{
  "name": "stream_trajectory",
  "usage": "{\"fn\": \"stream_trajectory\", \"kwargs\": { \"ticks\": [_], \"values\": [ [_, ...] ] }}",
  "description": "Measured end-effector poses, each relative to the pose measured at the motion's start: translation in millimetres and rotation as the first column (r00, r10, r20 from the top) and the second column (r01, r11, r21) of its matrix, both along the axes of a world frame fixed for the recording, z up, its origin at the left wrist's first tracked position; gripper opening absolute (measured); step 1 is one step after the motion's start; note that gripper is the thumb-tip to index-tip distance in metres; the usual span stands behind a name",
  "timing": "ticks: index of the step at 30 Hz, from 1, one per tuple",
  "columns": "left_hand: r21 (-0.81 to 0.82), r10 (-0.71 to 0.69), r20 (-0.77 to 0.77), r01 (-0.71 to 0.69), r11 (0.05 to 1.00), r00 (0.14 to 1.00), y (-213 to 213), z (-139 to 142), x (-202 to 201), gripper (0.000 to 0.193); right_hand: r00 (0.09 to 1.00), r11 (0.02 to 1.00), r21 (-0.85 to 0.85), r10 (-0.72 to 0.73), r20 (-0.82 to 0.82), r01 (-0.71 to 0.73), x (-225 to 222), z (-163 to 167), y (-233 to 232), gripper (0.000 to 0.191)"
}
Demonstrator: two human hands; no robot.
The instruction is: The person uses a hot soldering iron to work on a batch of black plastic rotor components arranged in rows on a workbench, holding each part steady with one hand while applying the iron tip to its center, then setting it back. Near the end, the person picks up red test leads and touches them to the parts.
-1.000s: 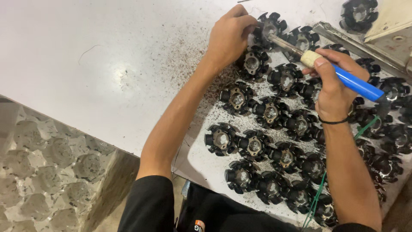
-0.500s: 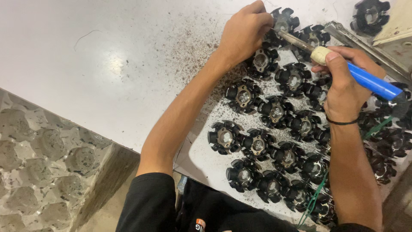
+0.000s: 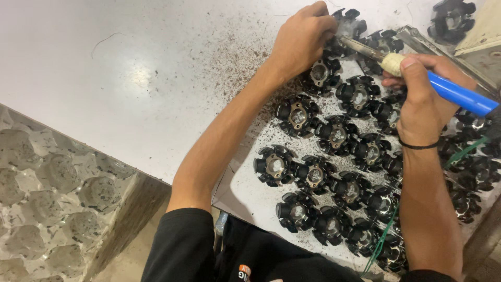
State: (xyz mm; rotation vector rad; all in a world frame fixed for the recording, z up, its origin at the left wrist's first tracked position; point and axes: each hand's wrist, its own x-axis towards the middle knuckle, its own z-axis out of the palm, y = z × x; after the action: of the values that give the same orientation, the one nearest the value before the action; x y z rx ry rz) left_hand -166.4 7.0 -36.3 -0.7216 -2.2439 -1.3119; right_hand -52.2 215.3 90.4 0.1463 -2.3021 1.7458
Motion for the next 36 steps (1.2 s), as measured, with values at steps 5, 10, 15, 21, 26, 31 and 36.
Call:
{"fn": "stream_trajectory", "kwargs": {
  "ticks": [5, 10, 15, 21, 26, 31, 36],
  "values": [
    [0.021, -0.025, 0.05, 0.024, 0.999, 0.998, 5.3, -2.2, -0.1, 0.003, 1.0, 0.999, -0.029, -0.03, -0.006, 0.03, -4.1, -6.2, 2.5, 0.018],
    [0.024, -0.023, 0.046, 0.022, 0.999, 0.999, 8.5, -8.7, -1.0, 0.015, 0.998, 0.99, -0.128, -0.057, 0.015, 0.058, -7.9, -19.6, 12.0, 0.016],
    [0.045, -0.009, 0.064, 0.006, 0.999, 0.998, 9.3, 2.6, 2.0, 0.02, 0.998, 0.985, -0.16, -0.065, 0.025, 0.068, -10.8, -28.6, 15.6, 0.019],
    [0.089, 0.167, 0.078, -0.174, 0.981, 0.983, -19.2, 50.5, 15.5, 0.008, 0.997, 0.961, -0.266, -0.071, 0.027, 0.076, -7.0, -15.8, 17.9, 0.021],
    [-0.126, 0.062, 0.185, -0.039, 0.991, 0.981, -45.1, 49.2, 72.6, 0.019, 0.994, 0.953, -0.285, -0.107, 0.014, 0.106, 32.0, -13.4, 12.7, 0.021],
    [-0.027, 0.117, 0.141, -0.114, 0.993, 0.983, -46.8, 35.9, 93.3, 0.026, 0.999, 0.988, -0.144, -0.043, 0.017, 0.045, 66.6, -26.2, 2.5, 0.023],
    [-0.073, 0.164, 0.168, -0.154, 0.985, 0.972, -49.3, 35.4, 92.6, 0.019, 0.998, 0.998, -0.05, -0.041, 0.05, 0.044, 69.9, -25.6, 1.0, 0.022]
  ]
}}
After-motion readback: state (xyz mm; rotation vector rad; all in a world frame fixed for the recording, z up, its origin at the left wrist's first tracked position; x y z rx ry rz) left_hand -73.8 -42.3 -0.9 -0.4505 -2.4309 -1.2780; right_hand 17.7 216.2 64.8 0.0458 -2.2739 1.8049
